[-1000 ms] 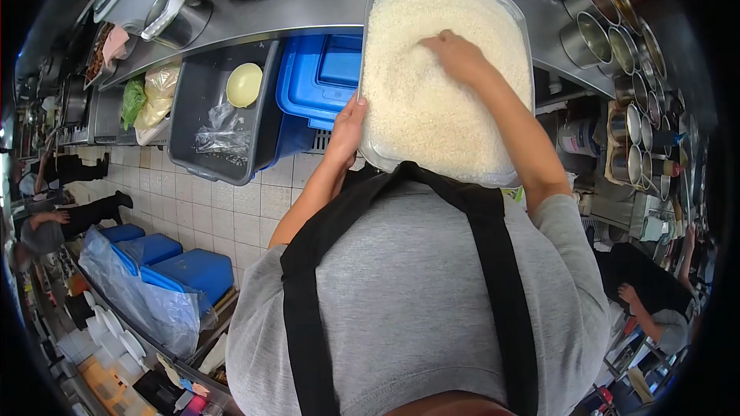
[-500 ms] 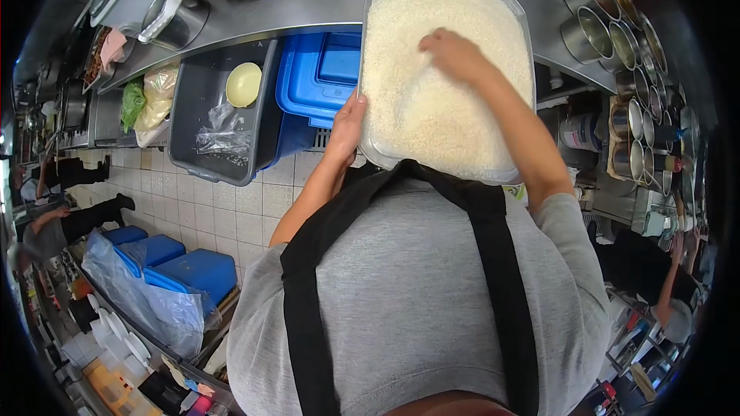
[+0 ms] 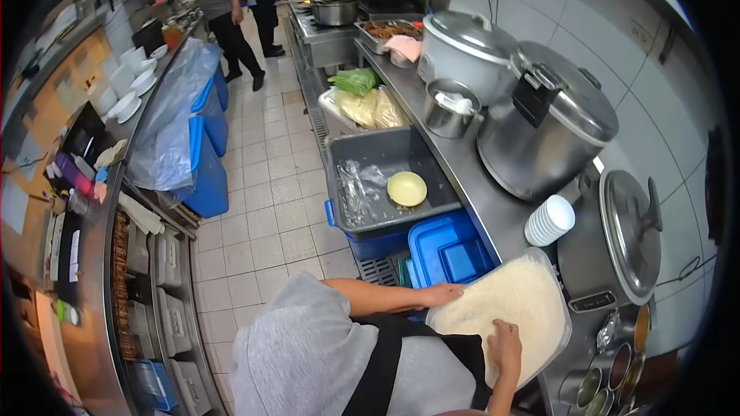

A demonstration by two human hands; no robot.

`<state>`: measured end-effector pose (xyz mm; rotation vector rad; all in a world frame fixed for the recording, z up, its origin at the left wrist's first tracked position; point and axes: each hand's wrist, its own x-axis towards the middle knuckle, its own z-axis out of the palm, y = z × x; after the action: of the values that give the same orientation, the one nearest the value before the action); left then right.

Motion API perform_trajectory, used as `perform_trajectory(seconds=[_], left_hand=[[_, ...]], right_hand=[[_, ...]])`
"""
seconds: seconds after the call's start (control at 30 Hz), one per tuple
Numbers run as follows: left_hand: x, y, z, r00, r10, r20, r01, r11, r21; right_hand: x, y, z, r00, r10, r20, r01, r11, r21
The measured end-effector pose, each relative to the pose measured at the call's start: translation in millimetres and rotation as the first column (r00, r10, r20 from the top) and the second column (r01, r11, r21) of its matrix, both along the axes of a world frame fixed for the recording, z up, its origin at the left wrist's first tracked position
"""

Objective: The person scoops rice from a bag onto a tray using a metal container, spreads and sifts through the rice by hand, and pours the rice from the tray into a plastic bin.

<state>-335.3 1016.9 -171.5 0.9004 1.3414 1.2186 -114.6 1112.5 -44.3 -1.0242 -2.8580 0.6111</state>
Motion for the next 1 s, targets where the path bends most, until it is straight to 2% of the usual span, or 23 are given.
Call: perform_trajectory(seconds=[0.07, 0.13, 0.17, 0.23, 0.27, 0.3, 0.37, 0.4, 0.47, 0.53, 0.57, 0.63, 0.7, 0.73, 0.77, 0.83, 0.87, 0.93, 1.0], left_hand=[[-1, 0, 2, 0.999, -0.052, -0.008, 0.052, 0.998, -0.042], [-4, 0, 4, 0.998, -0.070, 0.004, 0.070, 0.996, -0.053], [-4, 0, 4, 0.997, -0.072, 0.014, 0.072, 0.996, -0.055], [-6, 0, 5, 0.997, -0.071, 0.021, 0.072, 0.996, -0.055], [-5, -1, 5, 0.997, -0.071, 0.026, 0.073, 0.996, -0.059], [-5, -1, 5, 0.997, -0.071, 0.028, 0.073, 0.996, -0.060], [-4, -2, 6, 0.997, -0.068, 0.037, 0.070, 0.996, -0.059], [-3, -2, 6, 0.997, -0.066, 0.042, 0.069, 0.996, -0.059], [-1, -4, 6, 0.997, -0.064, 0.048, 0.067, 0.996, -0.059], [2, -7, 6, 0.998, -0.037, 0.045, 0.039, 0.998, -0.053], [1, -9, 6, 0.999, -0.019, 0.041, 0.021, 0.999, -0.042], [6, -13, 15, 0.999, 0.020, 0.037, -0.020, 1.000, -0.011], [8, -20, 28, 0.998, 0.031, 0.057, -0.029, 0.999, -0.033], [10, -20, 19, 0.980, 0.081, -0.180, -0.082, 0.997, 0.001], [7, -21, 19, 0.979, 0.041, -0.201, -0.052, 0.997, -0.049], [3, -21, 17, 0.970, -0.047, -0.239, 0.011, 0.989, -0.149], [4, -27, 35, 0.910, -0.048, -0.411, 0.003, 0.994, -0.111], [12, -27, 49, 0.974, 0.022, -0.225, -0.058, 0.986, -0.159], [21, -27, 73, 0.992, 0.093, -0.085, -0.111, 0.964, -0.242]], right_hand=[[-4, 20, -7, 0.998, -0.005, -0.062, 0.006, 1.000, 0.025], [-8, 30, -10, 0.996, -0.057, -0.062, 0.066, 0.987, 0.147], [-6, 30, -10, 0.997, -0.051, -0.065, 0.060, 0.988, 0.145], [-7, 15, 10, 0.994, -0.001, 0.110, -0.015, 0.989, 0.147], [-10, 0, 22, 0.983, 0.125, 0.133, -0.136, 0.988, 0.078], [-12, -16, 29, 0.983, 0.128, 0.129, -0.139, 0.987, 0.079], [-17, -39, 37, 0.922, 0.364, 0.133, -0.327, 0.915, -0.236], [-20, -40, 37, 0.921, 0.366, 0.132, -0.329, 0.914, -0.237], [-23, -44, 31, 0.975, 0.197, 0.105, -0.166, 0.955, -0.247], [-13, 0, -27, 0.977, 0.214, 0.028, -0.208, 0.969, -0.130], [-12, 7, -26, 0.995, 0.096, -0.011, -0.097, 0.989, -0.109], [-6, 39, -43, 0.980, 0.151, -0.127, -0.142, 0.987, 0.072], [2, 46, -42, 1.000, 0.008, -0.019, -0.006, 0.996, 0.084], [9, 47, -37, 1.000, 0.004, -0.026, -0.001, 0.995, 0.101], [22, 48, -41, 0.993, 0.004, -0.121, 0.017, 0.985, 0.174], [48, 30, -8, 0.994, -0.092, -0.067, 0.098, 0.990, 0.100], [66, 21, 3, 0.993, -0.069, -0.092, 0.077, 0.993, 0.092], [91, -7, 32, 0.993, -0.114, -0.015, 0.114, 0.993, 0.025], [111, -26, 32, 0.985, -0.167, 0.040, 0.168, 0.986, -0.019]])
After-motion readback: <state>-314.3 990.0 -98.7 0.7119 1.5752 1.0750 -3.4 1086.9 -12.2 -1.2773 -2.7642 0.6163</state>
